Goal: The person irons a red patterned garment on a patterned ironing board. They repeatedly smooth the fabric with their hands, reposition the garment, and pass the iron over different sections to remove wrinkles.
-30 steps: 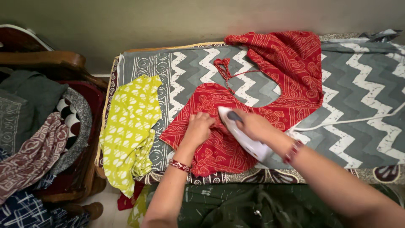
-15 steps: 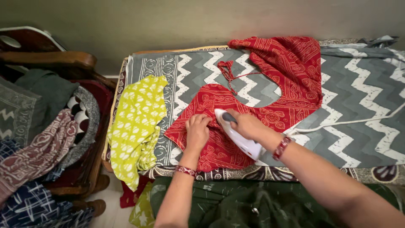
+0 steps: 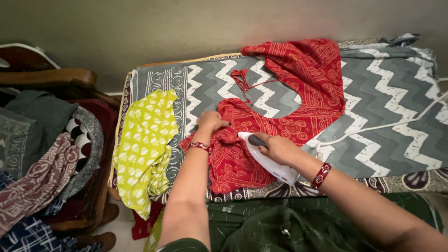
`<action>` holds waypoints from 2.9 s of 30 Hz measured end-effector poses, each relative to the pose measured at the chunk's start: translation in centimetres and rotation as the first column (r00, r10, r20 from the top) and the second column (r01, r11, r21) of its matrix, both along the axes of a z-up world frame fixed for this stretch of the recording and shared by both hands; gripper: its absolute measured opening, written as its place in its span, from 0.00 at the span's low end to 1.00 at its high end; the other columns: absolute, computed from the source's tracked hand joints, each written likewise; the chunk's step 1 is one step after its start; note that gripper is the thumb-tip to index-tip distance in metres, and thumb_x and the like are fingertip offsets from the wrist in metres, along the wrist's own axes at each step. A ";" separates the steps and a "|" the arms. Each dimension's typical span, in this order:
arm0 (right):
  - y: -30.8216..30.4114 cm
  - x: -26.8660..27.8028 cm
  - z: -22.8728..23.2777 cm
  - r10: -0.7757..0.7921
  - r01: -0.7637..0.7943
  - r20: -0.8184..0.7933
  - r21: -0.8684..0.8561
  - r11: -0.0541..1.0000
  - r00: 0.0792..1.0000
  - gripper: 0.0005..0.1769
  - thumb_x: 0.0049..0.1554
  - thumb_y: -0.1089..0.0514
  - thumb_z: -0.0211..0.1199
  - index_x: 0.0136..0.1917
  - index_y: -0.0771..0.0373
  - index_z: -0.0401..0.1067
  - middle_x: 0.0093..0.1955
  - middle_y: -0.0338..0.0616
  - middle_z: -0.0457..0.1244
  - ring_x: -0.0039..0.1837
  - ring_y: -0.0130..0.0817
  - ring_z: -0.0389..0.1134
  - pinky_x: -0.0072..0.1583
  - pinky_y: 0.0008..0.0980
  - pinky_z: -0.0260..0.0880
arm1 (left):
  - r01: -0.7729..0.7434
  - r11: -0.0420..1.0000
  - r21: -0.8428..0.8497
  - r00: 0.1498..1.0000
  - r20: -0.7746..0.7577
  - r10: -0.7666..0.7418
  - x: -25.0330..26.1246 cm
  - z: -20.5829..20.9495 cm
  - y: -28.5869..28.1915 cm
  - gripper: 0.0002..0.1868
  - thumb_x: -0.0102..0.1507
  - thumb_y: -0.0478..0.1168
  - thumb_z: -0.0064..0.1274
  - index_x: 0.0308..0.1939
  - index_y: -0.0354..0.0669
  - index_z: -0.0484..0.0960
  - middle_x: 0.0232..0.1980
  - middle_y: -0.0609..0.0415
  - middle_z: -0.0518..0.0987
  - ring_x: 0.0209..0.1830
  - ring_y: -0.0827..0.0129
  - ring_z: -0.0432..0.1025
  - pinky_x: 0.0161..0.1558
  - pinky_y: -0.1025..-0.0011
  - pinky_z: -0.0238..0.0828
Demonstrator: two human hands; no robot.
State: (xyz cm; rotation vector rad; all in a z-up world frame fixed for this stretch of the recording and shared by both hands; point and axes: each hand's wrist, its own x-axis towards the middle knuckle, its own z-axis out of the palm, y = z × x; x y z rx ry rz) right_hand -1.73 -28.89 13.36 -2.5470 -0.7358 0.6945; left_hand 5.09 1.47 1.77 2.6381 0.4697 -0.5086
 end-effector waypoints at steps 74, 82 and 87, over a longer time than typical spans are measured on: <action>1.9 4.3 -1.0 -0.166 0.163 0.117 0.034 0.986 0.979 0.27 0.60 0.50 0.55 0.73 0.52 0.61 0.48 0.59 0.70 0.50 0.57 0.72 0.51 0.53 0.72 | 0.091 0.140 -0.986 0.849 0.150 0.507 1.8 0.0 -0.6 0.21 0.57 0.23 0.45 0.51 0.37 0.83 0.47 0.53 0.84 0.46 0.69 0.77 0.51 0.74 0.75; 3.4 6.3 -1.4 -0.163 0.161 0.093 0.032 0.986 0.982 0.26 0.59 0.50 0.56 0.70 0.50 0.64 0.52 0.58 0.69 0.54 0.58 0.71 0.54 0.53 0.71 | 0.024 0.183 -0.983 0.871 0.111 0.479 3.7 -1.9 1.1 0.06 0.65 0.34 0.53 0.40 0.34 0.84 0.38 0.52 0.83 0.38 0.70 0.76 0.44 0.73 0.73; 6.7 8.2 -1.9 -0.154 0.142 0.109 0.111 0.984 0.982 0.28 0.59 0.50 0.56 0.72 0.51 0.63 0.52 0.59 0.70 0.55 0.58 0.71 0.56 0.52 0.71 | 0.066 0.584 -0.809 0.852 0.350 0.389 7.3 -2.8 1.3 0.10 0.55 0.27 0.53 0.36 0.44 0.83 0.35 0.55 0.82 0.34 0.72 0.75 0.39 0.74 0.72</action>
